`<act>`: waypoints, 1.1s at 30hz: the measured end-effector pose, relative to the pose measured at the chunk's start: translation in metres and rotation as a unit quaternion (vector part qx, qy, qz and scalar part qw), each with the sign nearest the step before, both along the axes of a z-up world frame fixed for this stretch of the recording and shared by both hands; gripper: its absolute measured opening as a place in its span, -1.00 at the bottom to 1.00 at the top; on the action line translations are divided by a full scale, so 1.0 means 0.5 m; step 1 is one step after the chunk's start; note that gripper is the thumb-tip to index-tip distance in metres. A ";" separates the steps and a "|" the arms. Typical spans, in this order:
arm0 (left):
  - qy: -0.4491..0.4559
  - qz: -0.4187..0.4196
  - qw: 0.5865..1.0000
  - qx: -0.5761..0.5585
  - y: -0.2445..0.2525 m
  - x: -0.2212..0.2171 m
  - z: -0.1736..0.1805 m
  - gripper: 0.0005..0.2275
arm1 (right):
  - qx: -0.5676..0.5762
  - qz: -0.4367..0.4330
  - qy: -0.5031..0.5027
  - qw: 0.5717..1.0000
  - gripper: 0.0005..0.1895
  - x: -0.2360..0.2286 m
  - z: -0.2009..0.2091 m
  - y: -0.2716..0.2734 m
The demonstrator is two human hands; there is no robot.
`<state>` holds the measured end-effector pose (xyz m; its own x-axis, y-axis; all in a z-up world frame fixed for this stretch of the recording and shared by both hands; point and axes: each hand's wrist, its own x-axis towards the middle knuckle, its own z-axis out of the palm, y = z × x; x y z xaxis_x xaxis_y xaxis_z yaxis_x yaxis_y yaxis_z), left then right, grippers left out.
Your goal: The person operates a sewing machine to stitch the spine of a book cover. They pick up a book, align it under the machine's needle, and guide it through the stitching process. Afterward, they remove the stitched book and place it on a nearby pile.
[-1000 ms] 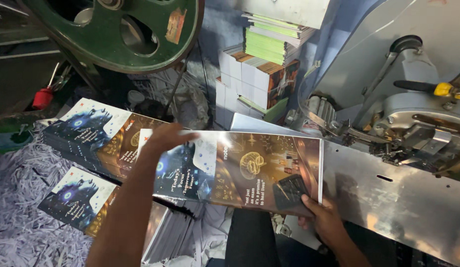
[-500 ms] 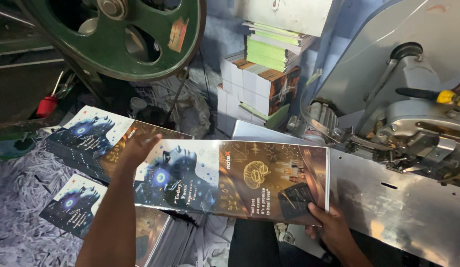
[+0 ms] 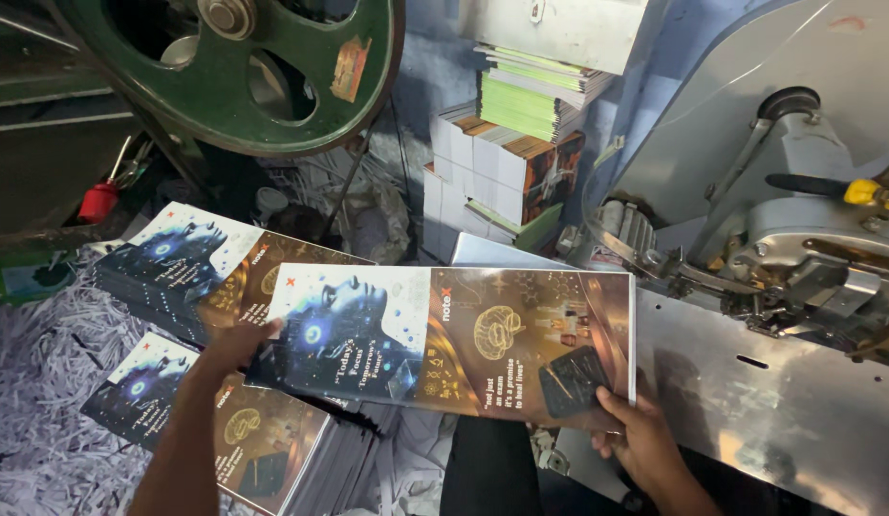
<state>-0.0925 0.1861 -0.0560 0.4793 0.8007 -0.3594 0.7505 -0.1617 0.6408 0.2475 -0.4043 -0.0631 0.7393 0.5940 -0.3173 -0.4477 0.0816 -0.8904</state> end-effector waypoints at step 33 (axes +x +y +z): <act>-0.561 0.027 0.821 0.105 -0.088 0.018 0.302 -0.71 | -0.176 0.105 -0.198 0.958 -0.56 -0.008 0.276 0.005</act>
